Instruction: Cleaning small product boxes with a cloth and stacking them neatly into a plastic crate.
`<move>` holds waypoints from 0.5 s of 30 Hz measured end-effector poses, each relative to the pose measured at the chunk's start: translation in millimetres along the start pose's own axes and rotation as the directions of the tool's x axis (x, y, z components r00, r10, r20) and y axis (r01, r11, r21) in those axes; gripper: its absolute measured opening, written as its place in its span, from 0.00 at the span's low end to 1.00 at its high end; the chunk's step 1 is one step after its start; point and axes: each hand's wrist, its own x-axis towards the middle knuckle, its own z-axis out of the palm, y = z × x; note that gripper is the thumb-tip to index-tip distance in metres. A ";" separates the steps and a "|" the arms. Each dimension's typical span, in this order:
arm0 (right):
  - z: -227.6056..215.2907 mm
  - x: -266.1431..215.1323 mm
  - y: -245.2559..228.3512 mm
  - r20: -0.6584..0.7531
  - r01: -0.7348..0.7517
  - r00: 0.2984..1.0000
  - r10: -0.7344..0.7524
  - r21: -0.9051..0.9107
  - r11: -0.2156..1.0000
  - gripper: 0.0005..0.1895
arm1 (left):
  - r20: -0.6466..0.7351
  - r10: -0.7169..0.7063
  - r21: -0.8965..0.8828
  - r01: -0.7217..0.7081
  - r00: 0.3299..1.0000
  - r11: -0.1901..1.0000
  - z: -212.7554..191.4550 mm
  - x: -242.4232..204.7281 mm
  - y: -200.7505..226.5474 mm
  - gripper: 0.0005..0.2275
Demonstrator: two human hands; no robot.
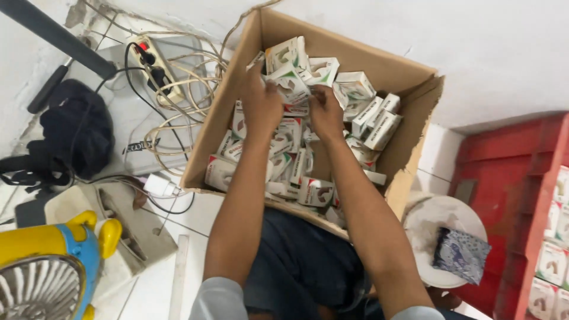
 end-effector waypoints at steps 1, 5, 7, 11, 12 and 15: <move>3.5 0.4 12.0 0.040 -0.036 0.999 0.035 0.042 0.998 0.16 | 0.069 0.184 0.264 -0.196 0.980 0.944 -1.9 -7.3 10.6 0.22; -4.9 -28.3 -31.8 0.171 -0.208 0.974 0.151 0.389 0.897 0.21 | 0.341 0.197 0.607 -0.376 0.919 0.700 18.5 -15.7 5.1 0.26; 2.6 -17.8 -11.9 0.153 -0.217 0.975 0.163 0.460 0.861 0.20 | 0.351 0.215 0.595 -0.394 0.911 0.700 19.6 -11.8 -0.4 0.26; -4.8 -10.2 -20.3 0.020 -0.218 0.966 0.258 0.601 0.769 0.25 | 0.325 0.292 0.520 -0.428 0.899 0.740 16.5 -8.3 -11.9 0.23; -9.3 -7.8 -23.5 0.011 -0.208 0.967 0.253 0.605 0.768 0.25 | 0.328 0.302 0.516 -0.438 0.895 0.737 13.6 -10.8 -6.9 0.23; -36.2 -19.7 -43.0 -0.149 -0.082 0.960 0.238 0.662 0.745 0.15 | 0.329 0.416 0.345 -0.518 0.848 0.783 6.1 -27.4 2.9 0.17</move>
